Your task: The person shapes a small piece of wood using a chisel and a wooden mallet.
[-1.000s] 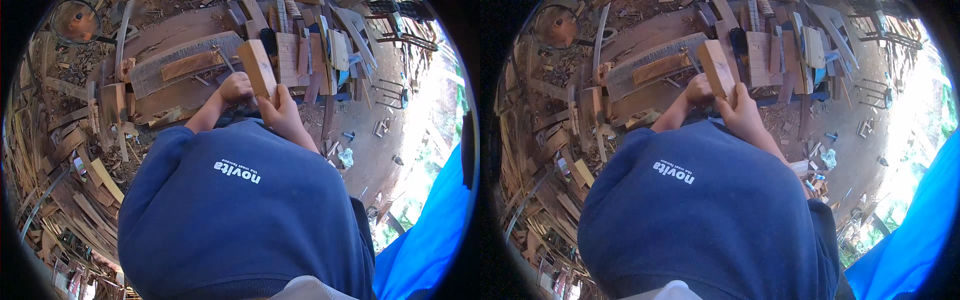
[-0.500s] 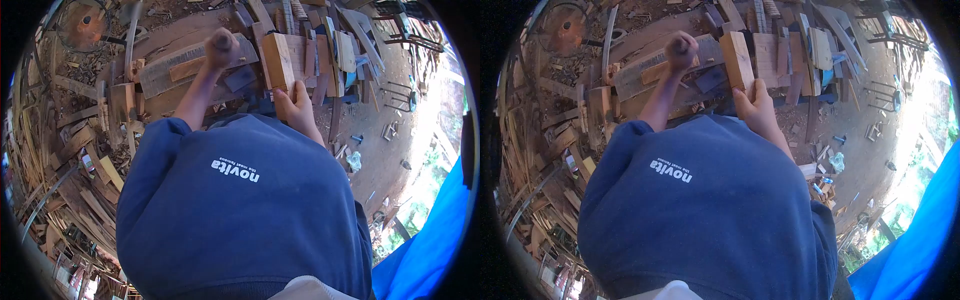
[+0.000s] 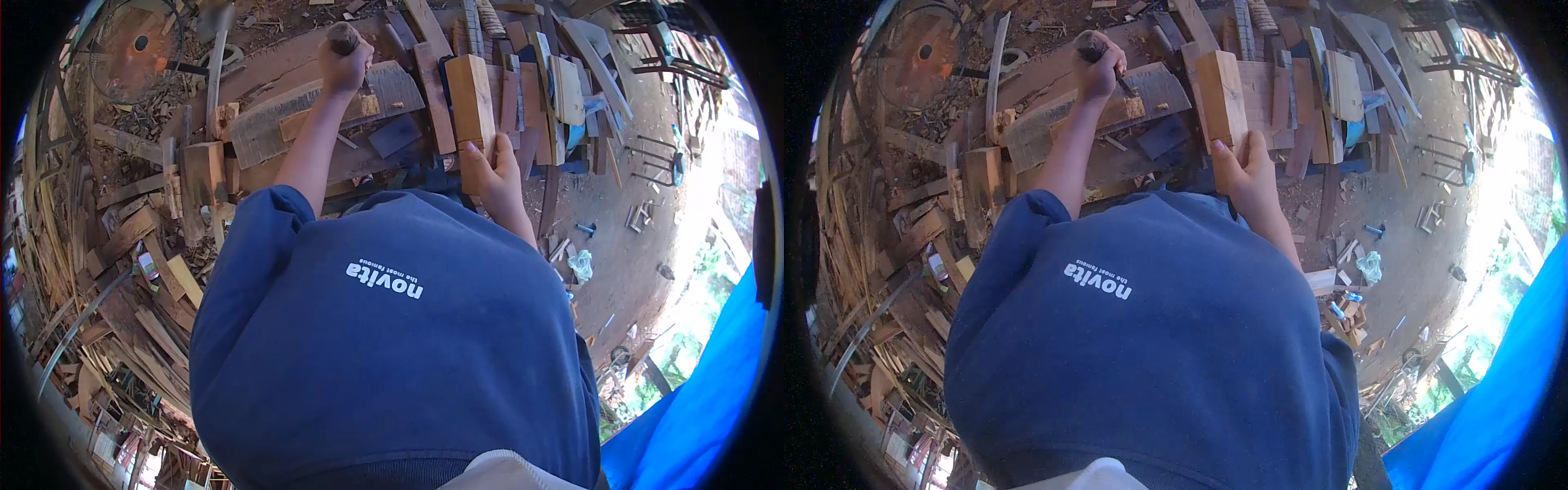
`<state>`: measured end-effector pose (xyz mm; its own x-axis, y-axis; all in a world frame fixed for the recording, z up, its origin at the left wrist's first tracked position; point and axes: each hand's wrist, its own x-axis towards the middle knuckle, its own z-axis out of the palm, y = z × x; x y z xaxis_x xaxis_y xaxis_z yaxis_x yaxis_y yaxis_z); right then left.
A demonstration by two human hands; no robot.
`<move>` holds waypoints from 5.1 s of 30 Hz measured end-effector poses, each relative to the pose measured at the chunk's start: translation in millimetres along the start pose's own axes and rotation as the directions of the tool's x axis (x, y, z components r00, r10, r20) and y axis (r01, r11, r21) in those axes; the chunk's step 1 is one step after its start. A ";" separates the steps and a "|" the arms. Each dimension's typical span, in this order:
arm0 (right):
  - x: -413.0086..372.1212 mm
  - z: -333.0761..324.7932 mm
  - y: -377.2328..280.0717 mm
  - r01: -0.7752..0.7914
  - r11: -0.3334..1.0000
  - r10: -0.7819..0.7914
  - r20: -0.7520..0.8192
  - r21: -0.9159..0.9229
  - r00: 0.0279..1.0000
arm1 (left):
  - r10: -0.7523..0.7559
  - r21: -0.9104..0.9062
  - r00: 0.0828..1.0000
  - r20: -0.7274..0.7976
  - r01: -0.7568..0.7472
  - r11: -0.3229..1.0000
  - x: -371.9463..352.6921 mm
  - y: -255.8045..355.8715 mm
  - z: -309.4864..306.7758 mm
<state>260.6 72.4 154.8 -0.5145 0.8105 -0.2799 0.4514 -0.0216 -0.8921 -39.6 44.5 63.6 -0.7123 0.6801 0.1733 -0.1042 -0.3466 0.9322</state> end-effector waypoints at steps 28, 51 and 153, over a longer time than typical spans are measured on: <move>76.3 8.5 -199.7 0.578 0.747 -0.553 0.176 -0.329 0.814 | 0.041 0.290 0.996 0.075 -0.061 0.955 -6.5 -6.4 14.8; 87.1 70.7 -154.2 0.366 0.765 -0.174 0.378 -0.529 0.909 | 0.231 0.234 0.972 0.038 -0.233 0.944 -14.3 -31.5 18.9; 22.8 -30.4 53.7 0.021 0.986 0.009 -0.179 0.163 0.984 | 0.142 0.332 0.459 0.877 -0.792 0.512 -121.7 -45.9 34.1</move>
<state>295.3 107.5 111.3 -0.3717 0.9020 -0.2197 0.3155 -0.0998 -0.9437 75.5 -0.3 10.6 0.2672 0.8296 0.4903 0.7415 -0.5020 0.4452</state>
